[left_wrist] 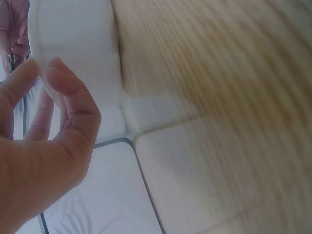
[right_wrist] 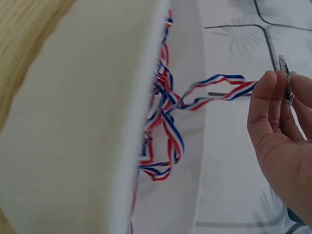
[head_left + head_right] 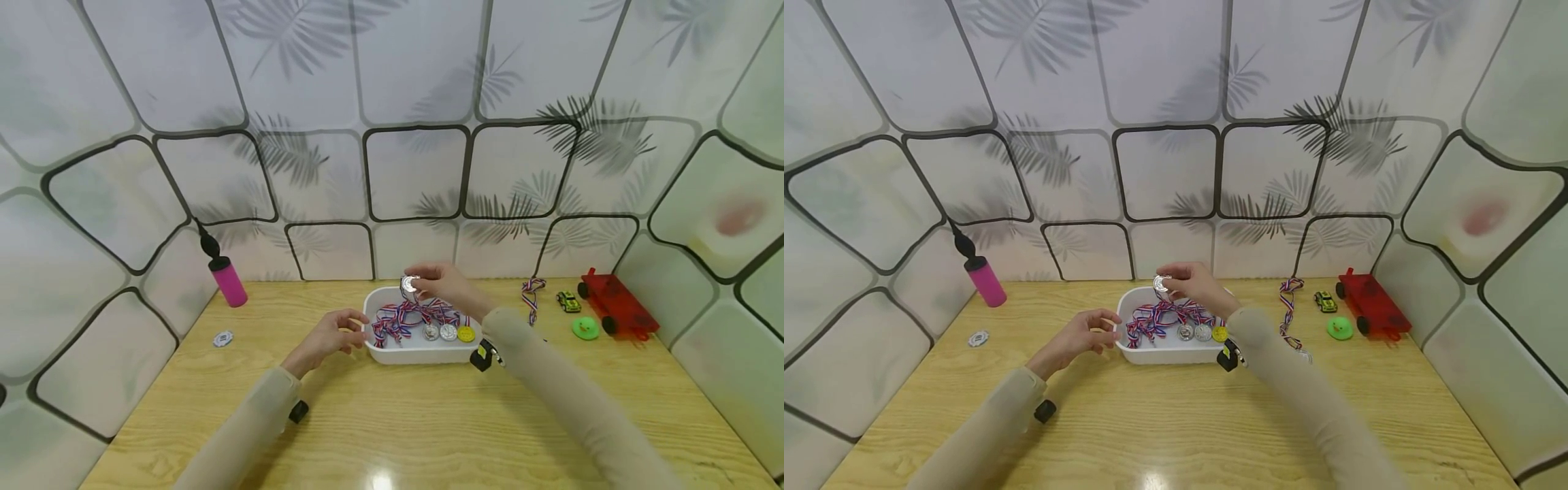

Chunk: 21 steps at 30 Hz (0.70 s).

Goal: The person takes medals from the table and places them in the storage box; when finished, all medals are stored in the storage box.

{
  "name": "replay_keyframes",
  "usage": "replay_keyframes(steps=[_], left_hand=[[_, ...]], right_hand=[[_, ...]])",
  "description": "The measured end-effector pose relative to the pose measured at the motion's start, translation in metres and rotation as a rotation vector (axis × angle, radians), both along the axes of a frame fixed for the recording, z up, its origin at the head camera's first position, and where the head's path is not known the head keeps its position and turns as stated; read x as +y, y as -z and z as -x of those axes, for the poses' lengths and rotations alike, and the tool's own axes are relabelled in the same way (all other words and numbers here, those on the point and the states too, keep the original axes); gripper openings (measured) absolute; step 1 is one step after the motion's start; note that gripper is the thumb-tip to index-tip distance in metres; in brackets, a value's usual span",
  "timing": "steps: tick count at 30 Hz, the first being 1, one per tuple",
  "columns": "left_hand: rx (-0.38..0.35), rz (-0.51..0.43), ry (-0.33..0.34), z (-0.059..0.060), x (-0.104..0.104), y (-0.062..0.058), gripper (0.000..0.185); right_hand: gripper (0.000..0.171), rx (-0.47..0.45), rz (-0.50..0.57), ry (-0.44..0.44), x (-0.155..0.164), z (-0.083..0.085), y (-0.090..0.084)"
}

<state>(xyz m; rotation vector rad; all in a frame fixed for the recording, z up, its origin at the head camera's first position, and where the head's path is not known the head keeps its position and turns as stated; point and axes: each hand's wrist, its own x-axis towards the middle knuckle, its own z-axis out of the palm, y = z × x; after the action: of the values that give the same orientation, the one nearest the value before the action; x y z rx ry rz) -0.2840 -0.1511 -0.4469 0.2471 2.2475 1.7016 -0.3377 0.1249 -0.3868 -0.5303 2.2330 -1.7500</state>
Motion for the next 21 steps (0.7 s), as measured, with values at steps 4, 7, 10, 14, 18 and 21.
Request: replay_keyframes(steps=[4, 7, 10, 14, 18, 21], left_hand=[[0.003, -0.006, 0.002, -0.001, 0.0, 0.0, 0.033], [0.0, -0.004, 0.005, 0.0, 0.0, 0.0, 0.033], [-0.003, -0.002, 0.006, 0.0, 0.0, 0.0, 0.033], [0.002, -0.006, 0.014, 0.001, 0.0, 0.0, 0.033], [0.002, -0.005, 0.014, 0.001, 0.0, 0.001, 0.034], [0.003, -0.001, 0.011, 0.001, 0.0, 0.0, 0.033]], right_hand=[[0.035, 0.014, -0.053, -0.012, -0.012, 0.0, 0.012], [0.033, 0.031, -0.079, -0.009, -0.02, -0.002, 0.019], [0.032, 0.036, -0.112, -0.001, -0.027, -0.001, 0.025], [0.031, 0.041, -0.143, 0.002, -0.034, 0.0, 0.033], [0.027, 0.032, -0.134, 0.03, -0.042, -0.002, 0.037], [0.025, -0.004, -0.103, 0.031, -0.047, -0.004, 0.039]])
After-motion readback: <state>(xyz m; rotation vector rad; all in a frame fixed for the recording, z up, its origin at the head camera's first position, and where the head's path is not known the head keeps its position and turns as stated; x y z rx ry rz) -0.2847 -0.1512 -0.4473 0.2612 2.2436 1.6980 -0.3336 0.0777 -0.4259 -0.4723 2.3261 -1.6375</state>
